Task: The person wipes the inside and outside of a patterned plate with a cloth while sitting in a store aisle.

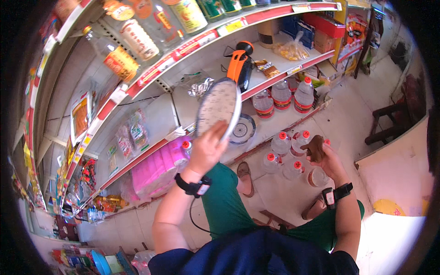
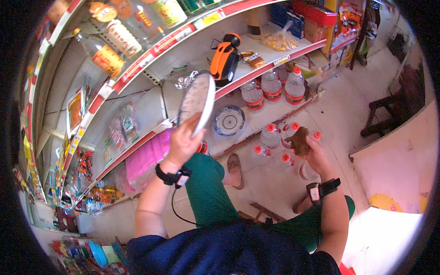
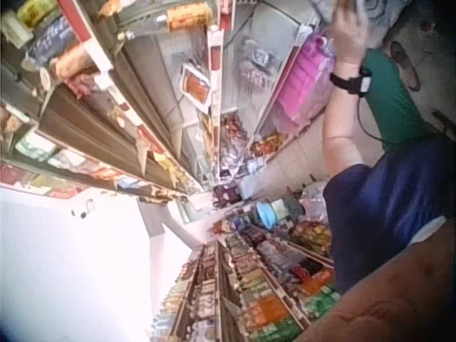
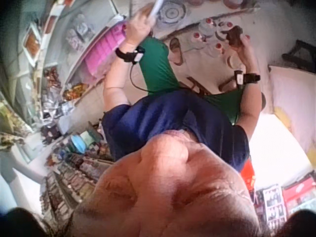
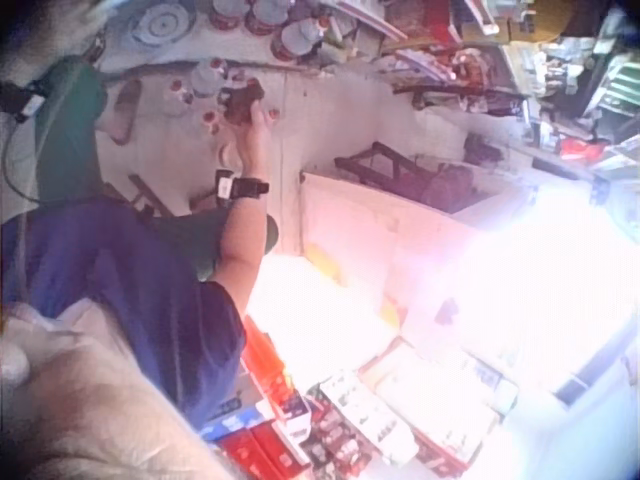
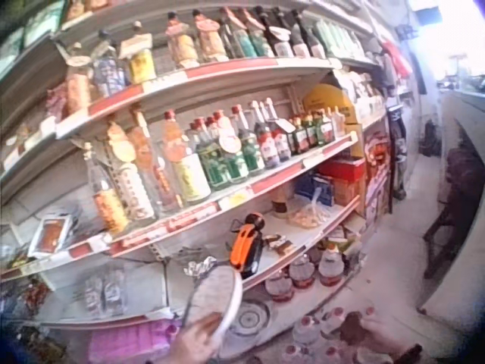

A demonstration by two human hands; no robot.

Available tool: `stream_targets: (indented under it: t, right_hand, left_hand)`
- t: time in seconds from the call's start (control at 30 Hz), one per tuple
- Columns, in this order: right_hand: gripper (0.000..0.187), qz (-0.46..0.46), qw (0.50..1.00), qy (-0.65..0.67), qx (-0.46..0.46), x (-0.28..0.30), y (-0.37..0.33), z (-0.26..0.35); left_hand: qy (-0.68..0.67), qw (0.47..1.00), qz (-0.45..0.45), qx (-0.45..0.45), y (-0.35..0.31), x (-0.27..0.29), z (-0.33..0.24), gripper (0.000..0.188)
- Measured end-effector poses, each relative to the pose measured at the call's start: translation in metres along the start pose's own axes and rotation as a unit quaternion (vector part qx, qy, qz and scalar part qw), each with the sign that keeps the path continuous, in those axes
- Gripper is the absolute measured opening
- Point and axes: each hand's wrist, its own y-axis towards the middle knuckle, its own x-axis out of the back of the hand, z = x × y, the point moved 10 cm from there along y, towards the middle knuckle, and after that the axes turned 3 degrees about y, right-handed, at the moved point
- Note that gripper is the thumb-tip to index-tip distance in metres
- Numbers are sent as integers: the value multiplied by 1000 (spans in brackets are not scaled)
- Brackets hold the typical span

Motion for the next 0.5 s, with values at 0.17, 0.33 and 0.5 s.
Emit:
stream_targets:
  t: [0.17, 0.33, 0.5]
  right_hand:
    - [42, -18, 1000, -20, 12, 6, -8, -2]
    - [42, -36, 998, -28, 41, 4, -23, 5]
    - [42, -50, 996, -63, 45, 2, -44, 15]
  left_hand:
    - [149, 983, 17, 104, -28, 59, 101, 29]
    - [258, 943, 83, 193, -65, 79, 205, 31]
    - [254, 923, 133, 255, -90, 78, 266, 27]
